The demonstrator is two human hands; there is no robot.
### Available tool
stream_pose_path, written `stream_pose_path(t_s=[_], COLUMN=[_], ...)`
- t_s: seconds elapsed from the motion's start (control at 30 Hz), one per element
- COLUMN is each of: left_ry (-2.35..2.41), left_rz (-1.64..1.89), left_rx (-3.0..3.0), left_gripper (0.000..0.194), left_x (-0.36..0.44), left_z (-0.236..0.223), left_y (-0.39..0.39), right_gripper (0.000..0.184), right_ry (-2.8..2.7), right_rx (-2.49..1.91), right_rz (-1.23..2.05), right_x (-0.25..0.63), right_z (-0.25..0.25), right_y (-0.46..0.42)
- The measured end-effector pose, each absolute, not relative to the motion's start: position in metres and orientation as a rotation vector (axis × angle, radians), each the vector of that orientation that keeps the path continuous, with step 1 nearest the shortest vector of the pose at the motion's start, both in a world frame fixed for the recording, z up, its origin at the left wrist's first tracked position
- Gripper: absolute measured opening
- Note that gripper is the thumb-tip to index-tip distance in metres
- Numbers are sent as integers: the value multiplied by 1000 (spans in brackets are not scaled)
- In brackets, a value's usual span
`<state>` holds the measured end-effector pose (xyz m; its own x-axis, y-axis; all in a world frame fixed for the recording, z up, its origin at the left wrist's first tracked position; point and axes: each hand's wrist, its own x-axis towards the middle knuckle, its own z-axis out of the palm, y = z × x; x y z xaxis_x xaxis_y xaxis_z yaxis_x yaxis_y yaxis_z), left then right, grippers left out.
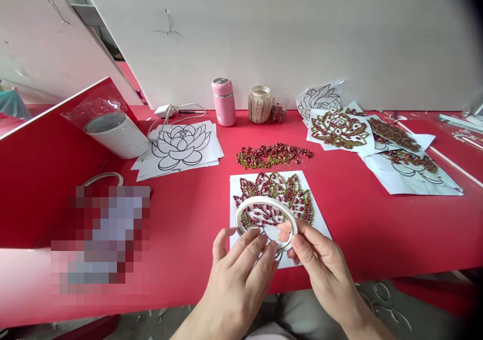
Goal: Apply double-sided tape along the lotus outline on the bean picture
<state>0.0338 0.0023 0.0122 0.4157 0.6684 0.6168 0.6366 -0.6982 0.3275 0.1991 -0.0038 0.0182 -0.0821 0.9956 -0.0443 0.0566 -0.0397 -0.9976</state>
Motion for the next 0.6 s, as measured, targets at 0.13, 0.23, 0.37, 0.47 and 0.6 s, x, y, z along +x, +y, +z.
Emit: stream_pose_path(t_s=[0.13, 0.23, 0.37, 0.47, 0.6], left_ry=[1419, 1560, 1360, 1206, 1105], left_rz=[1466, 1602, 1368, 1229, 1194], left_rx=[2428, 1925, 1512, 1398, 1530], left_gripper=[52, 57, 32, 17, 17], left_x=[33, 31, 26, 24, 22], left_z=[18, 21, 26, 26, 26], left_y=[-1, 3, 11, 13, 13], right_gripper=[21, 21, 22, 21, 26], right_ry=[-1378, -1412, -1420, -1398, -1299], right_rx=[-1211, -1209, -1232, -1207, -1018], right_rz=[1217, 1209, 1226, 1301, 1480], right_x=[201, 202, 205, 208, 212], right_z=[15, 13, 10, 9, 10], right_y=[-4, -4, -6, -7, -3])
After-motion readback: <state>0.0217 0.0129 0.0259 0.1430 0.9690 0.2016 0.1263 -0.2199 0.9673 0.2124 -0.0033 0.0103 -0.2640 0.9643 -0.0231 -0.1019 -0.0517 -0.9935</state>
